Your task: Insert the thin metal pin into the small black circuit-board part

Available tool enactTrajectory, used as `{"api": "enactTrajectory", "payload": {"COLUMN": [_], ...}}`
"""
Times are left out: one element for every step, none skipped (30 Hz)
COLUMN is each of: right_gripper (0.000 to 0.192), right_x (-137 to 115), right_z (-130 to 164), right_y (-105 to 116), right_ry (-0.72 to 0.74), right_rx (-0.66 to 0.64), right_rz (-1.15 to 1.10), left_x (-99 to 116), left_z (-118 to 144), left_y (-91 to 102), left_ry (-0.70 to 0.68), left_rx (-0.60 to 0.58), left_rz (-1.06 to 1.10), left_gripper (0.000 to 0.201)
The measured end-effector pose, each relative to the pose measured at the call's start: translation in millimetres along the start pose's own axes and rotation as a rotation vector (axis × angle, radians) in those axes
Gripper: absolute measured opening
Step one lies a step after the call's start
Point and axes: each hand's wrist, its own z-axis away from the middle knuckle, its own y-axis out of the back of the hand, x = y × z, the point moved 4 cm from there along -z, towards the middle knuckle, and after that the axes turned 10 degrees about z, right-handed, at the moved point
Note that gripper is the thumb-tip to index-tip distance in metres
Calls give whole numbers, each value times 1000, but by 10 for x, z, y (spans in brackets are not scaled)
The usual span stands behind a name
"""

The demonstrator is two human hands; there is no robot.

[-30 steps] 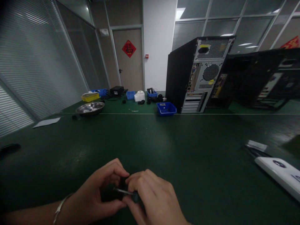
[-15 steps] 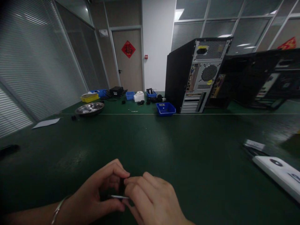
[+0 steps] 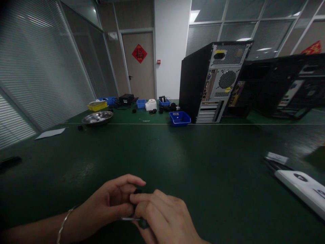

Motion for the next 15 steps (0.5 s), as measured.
{"api": "enactTrajectory", "payload": {"right_gripper": [13, 12, 11, 11, 11, 12, 14, 15, 17, 19, 21, 22, 23, 23, 22], "right_x": [0, 2, 6, 15, 26, 40, 57, 74, 91, 107, 121, 132, 137, 138, 139], "right_z": [5, 9, 11, 13, 13, 12, 13, 14, 16, 20, 25, 31, 35, 37, 38], "right_y": [-8, -19, -32, -46, -58, -66, -72, -70, -63, -53, -41, -29, -14, 0, 14], "right_ry": [0, -6, -16, -36, -59, -86, -117, -145, -170, -191, -209, -222, -228, -229, -231], "right_rx": [-18, -44, -74, -105, -134, -156, -174, -179, -177, -175, -172, -174, -172, -171, -169], "right_rz": [-2, -2, -6, -12, -26, -46, -72, -102, -136, -169, -198, -221, -242, -259, -270], "left_x": [9, 18, 32, 48, 68, 92, 123, 166, 222, 294, 378, 470, 567, 664, 756], "left_z": [3, 6, 7, 5, 1, -7, -17, -30, -43, -56, -65, -71, -69, -57, -37], "left_y": [0, 0, 2, 9, 25, 55, 102, 169, 259, 372, 508, 660, 828, 1005, 1180], "left_ry": [12, 21, 20, 9, -11, -34, -62, -96, -136, -183, -237, -294, -353, -414, -481], "left_rx": [9, 19, 30, 42, 59, 85, 122, 171, 229, 297, 373, 446, 527, 611, 687], "left_rz": [-2, -13, -34, -60, -96, -135, -172, -200, -215, -213, -188, -144, -99, -53, -10], "left_gripper": [37, 35, 32, 30, 29, 28, 28, 29, 30, 32, 33, 33, 34, 34, 32]}}
